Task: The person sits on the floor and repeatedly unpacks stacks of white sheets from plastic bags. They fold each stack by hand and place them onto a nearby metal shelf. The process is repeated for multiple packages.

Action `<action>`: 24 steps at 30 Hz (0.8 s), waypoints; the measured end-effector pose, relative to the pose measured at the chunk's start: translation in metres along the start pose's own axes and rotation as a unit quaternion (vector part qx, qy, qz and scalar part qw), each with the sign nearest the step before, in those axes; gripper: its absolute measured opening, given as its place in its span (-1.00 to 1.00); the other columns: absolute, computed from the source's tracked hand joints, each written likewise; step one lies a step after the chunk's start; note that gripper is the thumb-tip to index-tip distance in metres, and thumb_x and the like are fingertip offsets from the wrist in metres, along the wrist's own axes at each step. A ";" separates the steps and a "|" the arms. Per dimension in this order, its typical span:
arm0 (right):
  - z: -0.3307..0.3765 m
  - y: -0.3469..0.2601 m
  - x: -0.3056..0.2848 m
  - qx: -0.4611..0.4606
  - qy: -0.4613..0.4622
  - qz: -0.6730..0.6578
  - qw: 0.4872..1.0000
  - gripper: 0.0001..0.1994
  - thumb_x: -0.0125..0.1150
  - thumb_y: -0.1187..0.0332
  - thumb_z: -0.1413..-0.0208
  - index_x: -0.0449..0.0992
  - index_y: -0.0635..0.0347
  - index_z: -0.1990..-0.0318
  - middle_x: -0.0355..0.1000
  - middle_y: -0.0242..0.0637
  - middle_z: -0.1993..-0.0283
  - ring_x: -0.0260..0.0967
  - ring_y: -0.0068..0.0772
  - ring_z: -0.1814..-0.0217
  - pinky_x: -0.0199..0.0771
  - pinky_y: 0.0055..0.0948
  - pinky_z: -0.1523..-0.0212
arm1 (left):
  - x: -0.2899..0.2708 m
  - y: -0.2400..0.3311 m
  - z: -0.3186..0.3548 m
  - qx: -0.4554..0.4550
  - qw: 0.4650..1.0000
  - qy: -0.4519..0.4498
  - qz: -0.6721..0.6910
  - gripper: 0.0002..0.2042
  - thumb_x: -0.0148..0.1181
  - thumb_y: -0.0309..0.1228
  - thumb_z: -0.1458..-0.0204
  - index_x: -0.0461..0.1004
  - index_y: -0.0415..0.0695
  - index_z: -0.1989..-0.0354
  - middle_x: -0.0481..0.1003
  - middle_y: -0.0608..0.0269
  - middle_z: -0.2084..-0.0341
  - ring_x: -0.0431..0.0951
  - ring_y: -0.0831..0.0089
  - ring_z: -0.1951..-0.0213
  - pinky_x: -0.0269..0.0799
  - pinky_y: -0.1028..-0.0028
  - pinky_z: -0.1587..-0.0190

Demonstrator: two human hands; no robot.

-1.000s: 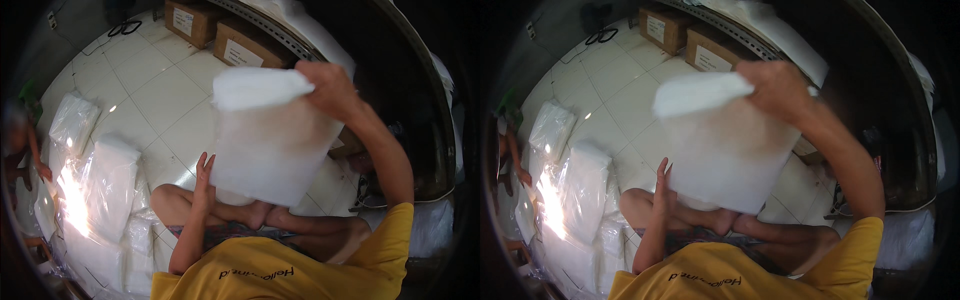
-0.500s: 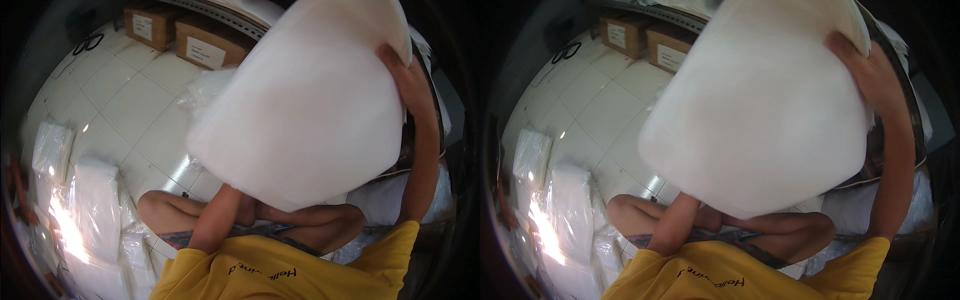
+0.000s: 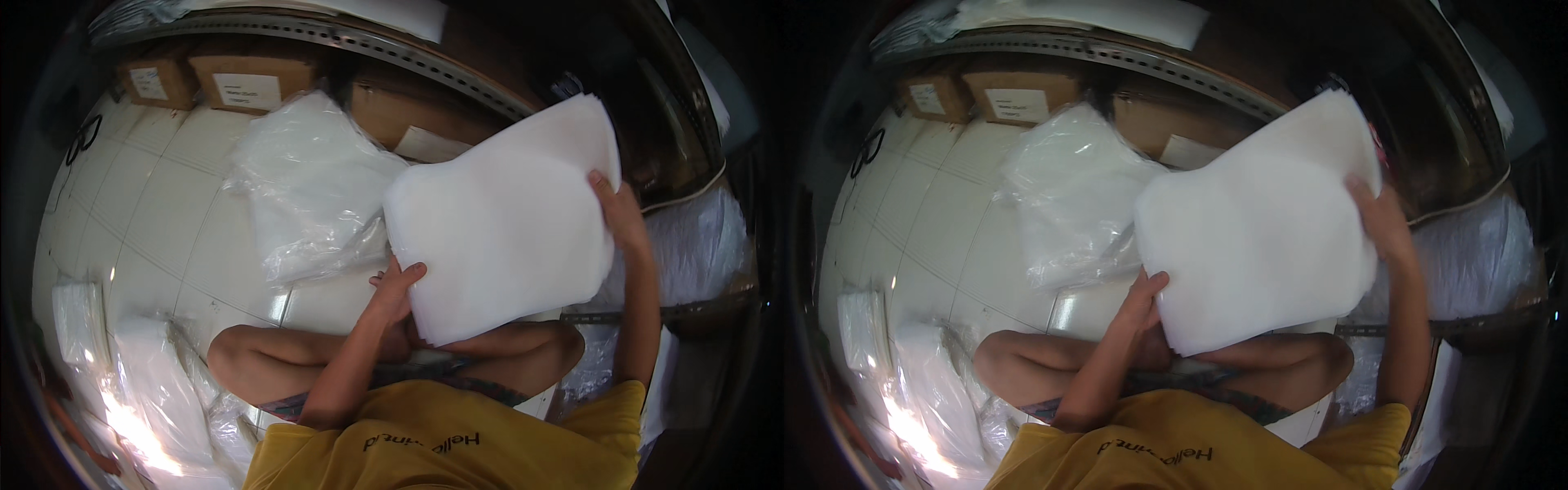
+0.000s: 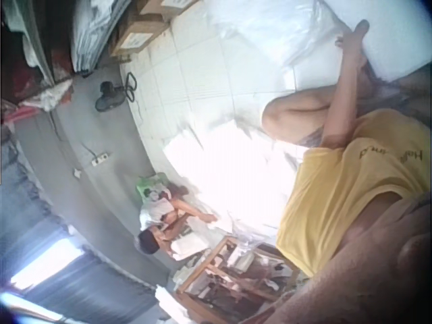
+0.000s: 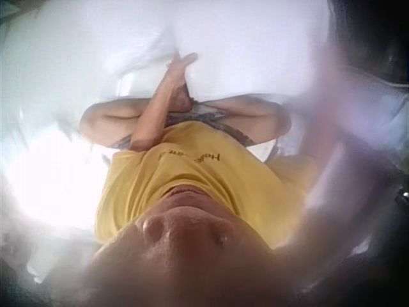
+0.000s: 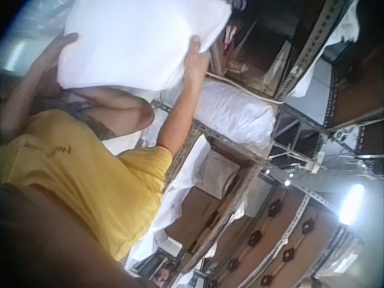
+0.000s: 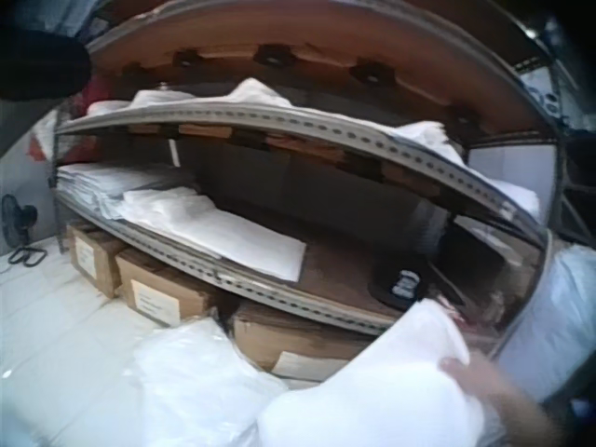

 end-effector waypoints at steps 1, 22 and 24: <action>0.005 0.028 0.003 0.032 -0.002 -0.007 0.999 -0.39 0.16 -0.02 -0.18 0.48 0.57 0.08 0.53 -0.04 0.26 0.47 -0.32 0.27 0.46 -0.36 0.17 | -0.001 -0.004 -0.002 -0.014 0.999 0.021 -0.031 -0.19 0.28 -0.36 -0.06 -0.13 -0.20 -0.39 0.25 -0.01 -0.18 0.29 0.12 -0.22 0.24 0.12 -0.28; 0.085 0.339 0.151 0.016 0.126 -0.348 0.929 -0.56 0.27 0.42 -0.16 0.36 0.33 -0.17 0.47 -0.14 -0.06 0.42 -0.38 -0.03 0.40 -0.45 -0.08 | -0.018 -0.051 -0.169 0.219 0.809 0.053 -0.542 -0.02 0.49 -0.42 0.24 -0.09 -0.28 -0.32 0.23 -0.01 -0.14 0.29 0.21 -0.17 0.19 0.29 -0.25; 0.087 0.333 0.151 0.046 0.136 -0.352 0.925 -0.60 0.28 0.41 -0.15 0.41 0.34 -0.12 0.48 -0.13 -0.06 0.43 -0.36 -0.04 0.40 -0.44 -0.07 | -0.016 -0.052 -0.162 0.215 0.820 0.068 -0.526 -0.04 0.51 -0.40 0.25 -0.06 -0.28 -0.31 0.22 -0.02 -0.14 0.29 0.19 -0.17 0.20 0.28 -0.24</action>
Point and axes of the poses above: each hand's wrist, its own z-axis away from the middle knuckle, its own x-axis out of the palm, y = z × x, the point moved 9 cm from there along -z, towards the middle knuckle
